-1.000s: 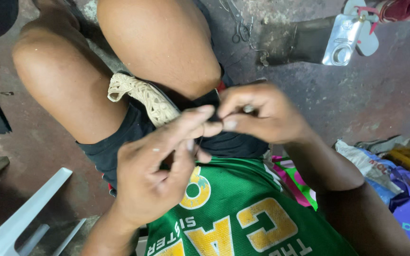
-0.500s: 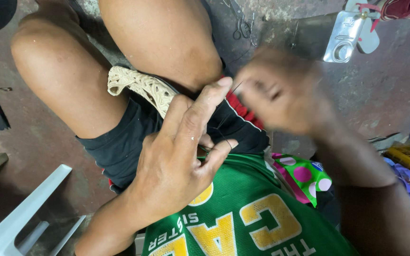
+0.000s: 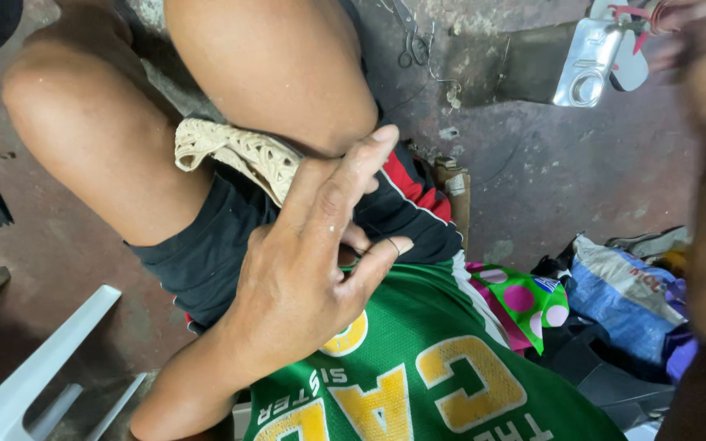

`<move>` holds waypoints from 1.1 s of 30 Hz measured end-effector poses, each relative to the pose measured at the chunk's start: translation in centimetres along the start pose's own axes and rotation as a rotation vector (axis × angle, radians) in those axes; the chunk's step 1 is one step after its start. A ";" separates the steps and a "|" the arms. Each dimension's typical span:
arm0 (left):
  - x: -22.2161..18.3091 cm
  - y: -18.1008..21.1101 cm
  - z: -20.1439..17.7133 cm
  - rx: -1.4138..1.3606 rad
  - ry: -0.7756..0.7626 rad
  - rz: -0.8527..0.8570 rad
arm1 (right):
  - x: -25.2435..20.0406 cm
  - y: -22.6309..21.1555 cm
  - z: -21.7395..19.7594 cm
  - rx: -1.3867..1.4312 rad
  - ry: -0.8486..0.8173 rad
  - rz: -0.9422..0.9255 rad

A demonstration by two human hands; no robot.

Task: The person sews the sole of a shoe by hand using a needle and thread, repeatedly pulling the thread through the material and rotating the shoe.

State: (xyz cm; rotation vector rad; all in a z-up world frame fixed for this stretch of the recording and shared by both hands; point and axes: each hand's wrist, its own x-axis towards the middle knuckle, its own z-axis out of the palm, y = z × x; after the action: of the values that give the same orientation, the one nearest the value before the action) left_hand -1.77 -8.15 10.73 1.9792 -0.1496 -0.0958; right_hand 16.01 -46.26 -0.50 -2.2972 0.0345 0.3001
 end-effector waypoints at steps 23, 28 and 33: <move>-4.1 -4.9 -2.4 0.073 0.540 -0.257 | -13.8 -14.2 13.7 0.522 -0.655 -0.220; -3.4 -8.2 -2.6 0.241 0.210 -0.103 | -12.2 -14.8 15.2 0.292 -0.504 -0.382; -3.7 -9.7 -3.0 0.167 0.209 0.004 | -10.1 -13.1 15.1 0.697 -0.625 -0.269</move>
State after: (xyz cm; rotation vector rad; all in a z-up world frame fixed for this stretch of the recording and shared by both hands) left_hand -4.42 -1.05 3.05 2.1410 -0.0261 0.1303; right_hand 4.64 -27.04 1.47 -1.4257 -0.4176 0.7222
